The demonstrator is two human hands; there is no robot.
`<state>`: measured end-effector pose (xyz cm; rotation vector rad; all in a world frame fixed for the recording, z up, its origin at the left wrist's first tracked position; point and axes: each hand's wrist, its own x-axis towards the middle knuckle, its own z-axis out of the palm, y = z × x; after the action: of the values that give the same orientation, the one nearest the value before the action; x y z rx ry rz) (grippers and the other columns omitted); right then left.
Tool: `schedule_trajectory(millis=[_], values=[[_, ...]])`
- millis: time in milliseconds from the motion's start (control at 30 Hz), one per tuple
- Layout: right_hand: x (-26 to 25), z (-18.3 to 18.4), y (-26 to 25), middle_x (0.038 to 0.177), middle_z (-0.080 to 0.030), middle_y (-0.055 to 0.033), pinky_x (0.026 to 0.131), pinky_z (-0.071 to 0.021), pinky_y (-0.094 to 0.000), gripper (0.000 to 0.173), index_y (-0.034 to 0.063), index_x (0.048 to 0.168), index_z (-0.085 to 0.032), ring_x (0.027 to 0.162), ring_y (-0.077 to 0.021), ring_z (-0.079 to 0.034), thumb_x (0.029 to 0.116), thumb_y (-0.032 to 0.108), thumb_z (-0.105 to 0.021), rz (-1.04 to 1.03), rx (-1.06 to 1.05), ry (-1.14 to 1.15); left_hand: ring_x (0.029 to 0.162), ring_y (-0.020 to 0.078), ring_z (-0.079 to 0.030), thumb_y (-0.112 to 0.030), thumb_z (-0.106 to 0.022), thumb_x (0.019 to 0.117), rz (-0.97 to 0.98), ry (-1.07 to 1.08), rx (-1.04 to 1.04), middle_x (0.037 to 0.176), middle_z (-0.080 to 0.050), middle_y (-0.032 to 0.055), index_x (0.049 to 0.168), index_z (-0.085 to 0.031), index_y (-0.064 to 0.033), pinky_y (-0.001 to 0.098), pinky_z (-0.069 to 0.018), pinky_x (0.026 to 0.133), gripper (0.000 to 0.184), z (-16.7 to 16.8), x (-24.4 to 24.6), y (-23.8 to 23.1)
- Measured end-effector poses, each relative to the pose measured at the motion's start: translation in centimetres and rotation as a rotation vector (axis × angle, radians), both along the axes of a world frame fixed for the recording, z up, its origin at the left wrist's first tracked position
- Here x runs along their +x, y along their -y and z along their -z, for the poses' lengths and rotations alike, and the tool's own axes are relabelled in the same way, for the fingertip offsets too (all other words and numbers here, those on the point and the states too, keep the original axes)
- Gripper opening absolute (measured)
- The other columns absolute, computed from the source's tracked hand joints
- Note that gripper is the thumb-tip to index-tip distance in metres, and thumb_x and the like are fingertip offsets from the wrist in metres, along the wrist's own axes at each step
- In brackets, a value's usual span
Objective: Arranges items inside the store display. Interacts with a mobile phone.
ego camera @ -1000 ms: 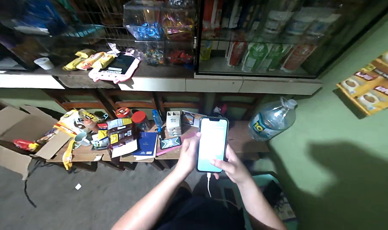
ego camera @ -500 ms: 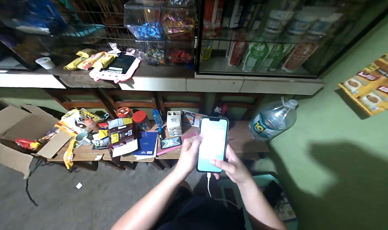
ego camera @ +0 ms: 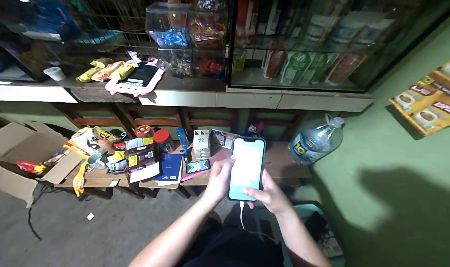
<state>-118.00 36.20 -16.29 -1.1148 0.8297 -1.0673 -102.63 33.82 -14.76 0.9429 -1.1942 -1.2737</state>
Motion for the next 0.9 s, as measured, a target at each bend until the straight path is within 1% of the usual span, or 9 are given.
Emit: schedule_trajectory(millis=[100,200,333,467,600,700,800,900], values=[[-0.01,0.02,-0.17,0.1,-0.069,0.0025,0.047,-0.0552,-0.0202,0.068,0.0028,0.138,-0.029,0.064,-0.0045,-0.067,0.0805,0.002,-0.064,-0.001,0.012,0.015,0.069,-0.0021,-0.067,-0.01,-0.026,0.104,0.003,0.007,-0.009,0.07,-0.068,-0.0112,0.08,-0.065,-0.0133,0.0201,-0.0579,0.068,0.045,0.05,0.02,-0.16],[0.01,0.06,-0.19,0.098,-0.069,0.0028,0.046,-0.0549,-0.0199,0.064,0.0039,0.136,-0.03,0.062,-0.0045,-0.067,0.0812,0.002,-0.063,-0.009,0.01,0.028,0.068,-0.0024,-0.066,-0.009,-0.026,0.1033,0.001,0.016,-0.005,0.069,-0.067,-0.0116,0.079,-0.064,-0.0137,0.0198,-0.0573,0.068,0.045,0.05,0.03,-0.29],[0.03,-0.01,-0.22,0.099,-0.069,0.0024,0.045,-0.0542,-0.0195,0.066,0.0032,0.138,-0.029,0.062,-0.0044,-0.067,0.0816,0.003,-0.064,-0.005,0.021,0.022,0.069,-0.0023,-0.066,-0.011,-0.026,0.104,0.001,0.034,-0.005,0.07,-0.067,-0.0111,0.081,-0.065,-0.0126,0.0202,-0.0576,0.068,0.045,-0.03,0.07,-0.34],[0.06,-0.13,-0.31,0.098,-0.069,0.0024,0.045,-0.0544,-0.0194,0.063,0.0043,0.136,-0.03,0.062,-0.0043,-0.067,0.0817,0.002,-0.063,-0.003,0.029,0.028,0.069,-0.0023,-0.067,-0.01,-0.026,0.104,0.003,0.031,-0.005,0.07,-0.067,-0.0111,0.082,-0.065,-0.0122,0.0205,-0.0578,0.069,0.045,0.02,0.05,-0.31],[0.06,-0.1,-0.27,0.097,-0.069,0.0028,0.045,-0.0547,-0.0196,0.063,0.004,0.136,-0.03,0.062,-0.0045,-0.067,0.082,0.001,-0.063,-0.002,0.025,0.028,0.068,-0.0024,-0.066,-0.01,-0.027,0.1035,0.008,0.026,-0.006,0.07,-0.067,-0.0114,0.081,-0.065,-0.0131,0.0199,-0.0576,0.068,0.044,0.02,0.05,-0.23],[0.08,0.01,-0.13,0.099,-0.069,0.003,0.046,-0.0549,-0.0194,0.064,0.0039,0.136,-0.03,0.063,-0.0042,-0.067,0.0818,0.001,-0.063,-0.001,0.014,0.035,0.067,-0.0029,-0.066,-0.008,-0.031,0.1043,0.022,0.03,-0.019,0.069,-0.067,-0.0117,0.079,-0.065,-0.0131,0.0192,-0.0569,0.067,0.042,-0.08,0.04,-0.06],[0.01,0.32,0.05,0.102,-0.07,0.0031,0.047,-0.0552,-0.0195,0.063,0.0034,0.136,-0.031,0.065,-0.0041,-0.068,0.0826,0.0,-0.064,-0.009,-0.011,0.046,0.068,-0.0005,-0.068,-0.01,-0.034,0.1055,0.049,0.033,-0.012,0.071,-0.069,-0.0092,0.081,-0.066,-0.0109,0.0211,-0.0586,0.067,0.04,0.02,0.16,0.23],[0.02,0.45,0.21,0.102,-0.07,0.0031,0.047,-0.0549,-0.0191,0.062,0.004,0.135,-0.031,0.064,-0.004,-0.067,0.0828,0.0,-0.063,-0.016,-0.022,0.054,0.068,0.0,-0.068,-0.011,-0.037,0.1046,0.059,0.039,-0.011,0.072,-0.069,-0.0086,0.08,-0.066,-0.0112,0.0215,-0.0586,0.067,0.038,0.16,0.25,0.46]])
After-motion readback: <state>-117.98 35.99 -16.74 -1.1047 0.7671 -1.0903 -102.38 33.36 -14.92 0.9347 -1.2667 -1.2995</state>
